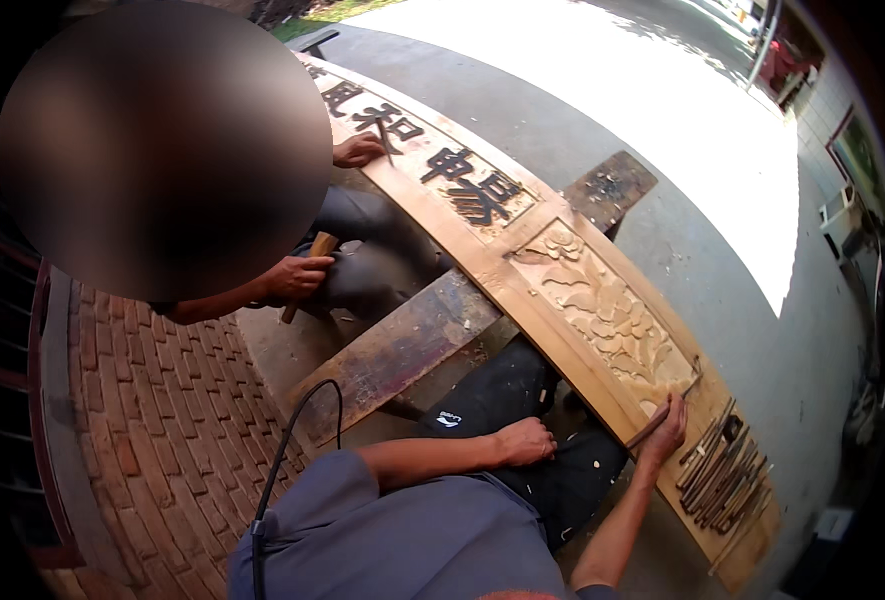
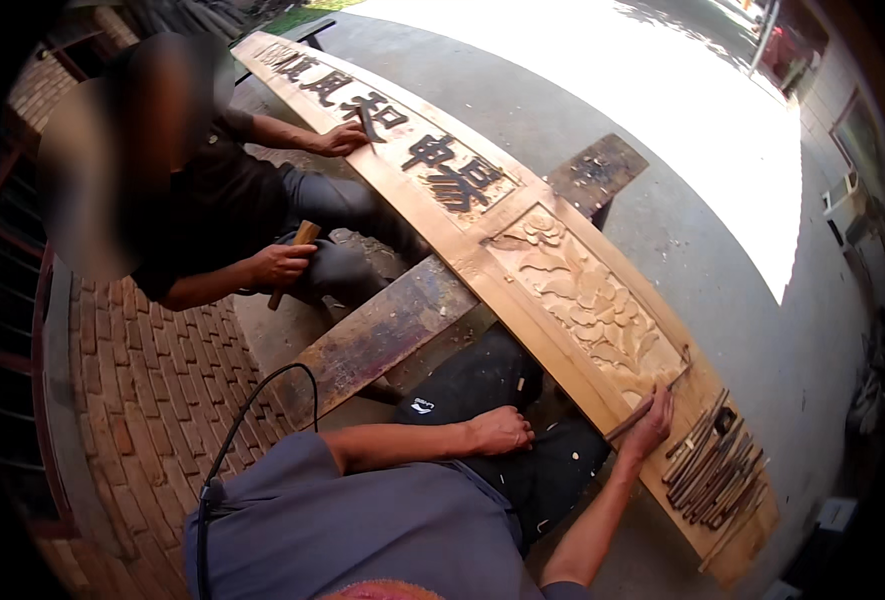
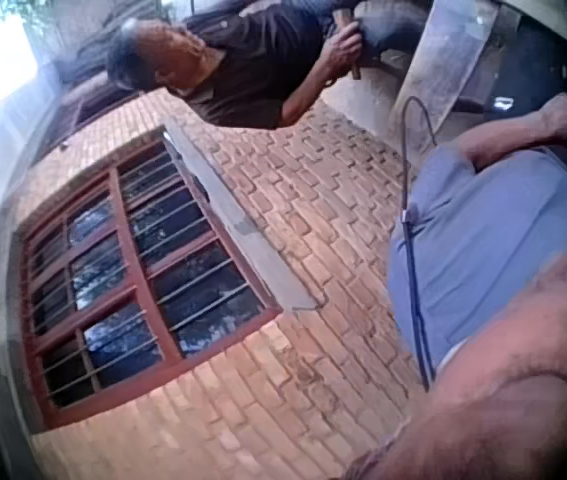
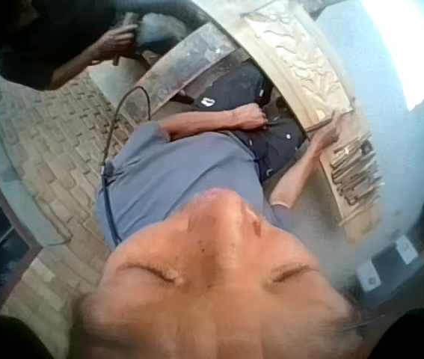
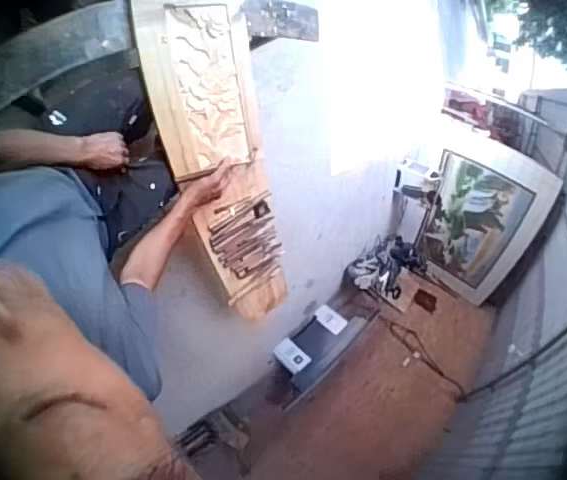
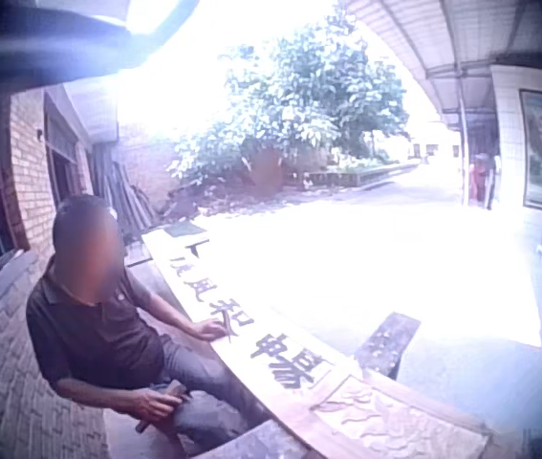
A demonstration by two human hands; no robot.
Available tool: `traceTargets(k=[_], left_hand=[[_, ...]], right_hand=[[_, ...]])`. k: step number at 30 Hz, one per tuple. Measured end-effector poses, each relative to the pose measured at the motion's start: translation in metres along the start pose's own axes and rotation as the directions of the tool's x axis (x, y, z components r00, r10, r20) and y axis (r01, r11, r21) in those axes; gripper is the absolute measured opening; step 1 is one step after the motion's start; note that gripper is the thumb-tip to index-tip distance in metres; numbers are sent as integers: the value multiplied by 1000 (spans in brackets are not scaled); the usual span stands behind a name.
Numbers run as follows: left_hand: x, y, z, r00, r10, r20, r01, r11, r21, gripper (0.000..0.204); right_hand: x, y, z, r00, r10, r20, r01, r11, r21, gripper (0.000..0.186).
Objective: The person carves a floral design into a large wooden board using a chisel, pushing the tool with their hands to remove thin layers of wood.
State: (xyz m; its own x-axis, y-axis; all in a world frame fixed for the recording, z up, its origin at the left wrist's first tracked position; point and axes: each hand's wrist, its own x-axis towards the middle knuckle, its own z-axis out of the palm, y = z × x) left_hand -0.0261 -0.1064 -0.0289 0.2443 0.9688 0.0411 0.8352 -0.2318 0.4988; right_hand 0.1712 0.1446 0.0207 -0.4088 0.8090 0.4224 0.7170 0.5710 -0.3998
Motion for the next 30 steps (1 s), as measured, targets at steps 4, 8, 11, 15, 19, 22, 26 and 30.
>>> traceTargets(k=[4, 8, 11, 15, 19, 22, 26, 30], left_hand=[[0, 2, -5, 1000, -18, 24, 19, 1000, -17, 30], [12, 13, -29, 984, 59, -169, -82, 988, -130, 19], [28, 11, -70, 934, 33, -355, -97, 982, -162, 16], [45, -36, -104, 742, -124, -659, 129, 991, -41, 28], [88, -83, -128, 670, -255, -697, 295, 953, -66, 39], [131, -119, -137, 688, -275, -672, 392, 920, 24, 54], [185, -163, -146, 649, -303, -698, 465, 884, 49, 44], [168, -196, -138, 714, -174, -678, 371, 915, 157, 26]], right_hand=[[-16, -2, 2, 1000, 11, 13, -10, 999, -44, 27], [-31, -3, -16, 998, 62, -10, -63, 998, -5, 27], [-32, 1, -23, 998, 48, -29, -50, 997, -53, 26], [-26, -14, -17, 998, 59, -21, -60, 998, -28, 24], [-26, -6, -27, 997, 71, -39, -73, 996, -58, 24], [-26, -9, -18, 998, 48, -33, -51, 995, -81, 24], [-25, -15, -17, 999, 11, -37, -15, 995, -99, 24], [-20, -25, 5, 1000, 11, 8, -10, 999, -41, 24]])
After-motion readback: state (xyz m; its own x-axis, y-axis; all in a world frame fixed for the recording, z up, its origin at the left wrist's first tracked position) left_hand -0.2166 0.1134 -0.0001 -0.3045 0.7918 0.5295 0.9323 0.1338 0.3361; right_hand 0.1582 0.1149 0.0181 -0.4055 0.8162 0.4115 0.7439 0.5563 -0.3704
